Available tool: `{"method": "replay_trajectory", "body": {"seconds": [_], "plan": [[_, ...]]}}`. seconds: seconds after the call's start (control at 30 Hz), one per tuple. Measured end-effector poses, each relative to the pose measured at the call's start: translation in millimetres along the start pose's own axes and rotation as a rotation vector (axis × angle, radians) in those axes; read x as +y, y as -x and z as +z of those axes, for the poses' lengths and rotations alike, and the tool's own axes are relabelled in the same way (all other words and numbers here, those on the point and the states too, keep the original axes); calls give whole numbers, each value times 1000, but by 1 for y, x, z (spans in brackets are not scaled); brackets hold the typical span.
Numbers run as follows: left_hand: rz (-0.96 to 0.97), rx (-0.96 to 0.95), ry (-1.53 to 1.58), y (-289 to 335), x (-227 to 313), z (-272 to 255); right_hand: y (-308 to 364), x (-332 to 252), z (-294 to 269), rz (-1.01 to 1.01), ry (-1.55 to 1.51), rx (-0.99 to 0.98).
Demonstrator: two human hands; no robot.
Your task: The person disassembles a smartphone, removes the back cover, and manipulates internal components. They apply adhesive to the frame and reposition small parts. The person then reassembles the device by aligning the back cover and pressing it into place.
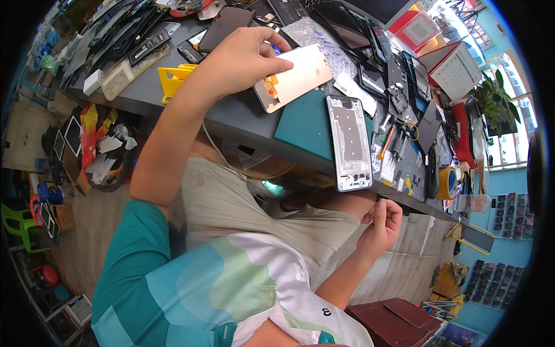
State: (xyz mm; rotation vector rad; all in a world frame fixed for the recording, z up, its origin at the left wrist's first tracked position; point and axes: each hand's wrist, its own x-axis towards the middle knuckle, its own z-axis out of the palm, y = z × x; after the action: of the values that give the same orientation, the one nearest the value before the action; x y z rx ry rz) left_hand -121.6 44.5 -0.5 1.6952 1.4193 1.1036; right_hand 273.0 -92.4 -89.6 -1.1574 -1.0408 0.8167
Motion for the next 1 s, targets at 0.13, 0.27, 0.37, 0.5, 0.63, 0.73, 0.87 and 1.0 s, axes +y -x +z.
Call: {"method": "replay_trajectory", "body": {"seconds": [0.13, 0.27, 0.37, 0.5, 0.63, 0.73, 0.87, 1.0], "plan": [[-14, 44, 191, 0, 2, -1, -2, -7, -4, -21, -13, 2], [-25, 119, 498, -2, 6, -8, -9, -25, -14, -42, -212, -158], [-17, -60, 742, 5, 15, -11, -16, -48, -8, -180, -379, -361], [117, -226, 894, 15, 37, 16, -20, -76, 1, -381, -321, -527], [7, -425, 1060, 43, 65, 41, -25, -84, 51, -437, -287, -524], [-39, -553, 1149, 52, 67, 59, -5, -87, 81, -298, -79, -331], [-91, -604, 1183, 57, 75, 70, -3, -101, 111, -143, -144, -341], [-67, -607, 1203, 60, 69, 78, -2, -98, 136, -127, -368, -223]]}}
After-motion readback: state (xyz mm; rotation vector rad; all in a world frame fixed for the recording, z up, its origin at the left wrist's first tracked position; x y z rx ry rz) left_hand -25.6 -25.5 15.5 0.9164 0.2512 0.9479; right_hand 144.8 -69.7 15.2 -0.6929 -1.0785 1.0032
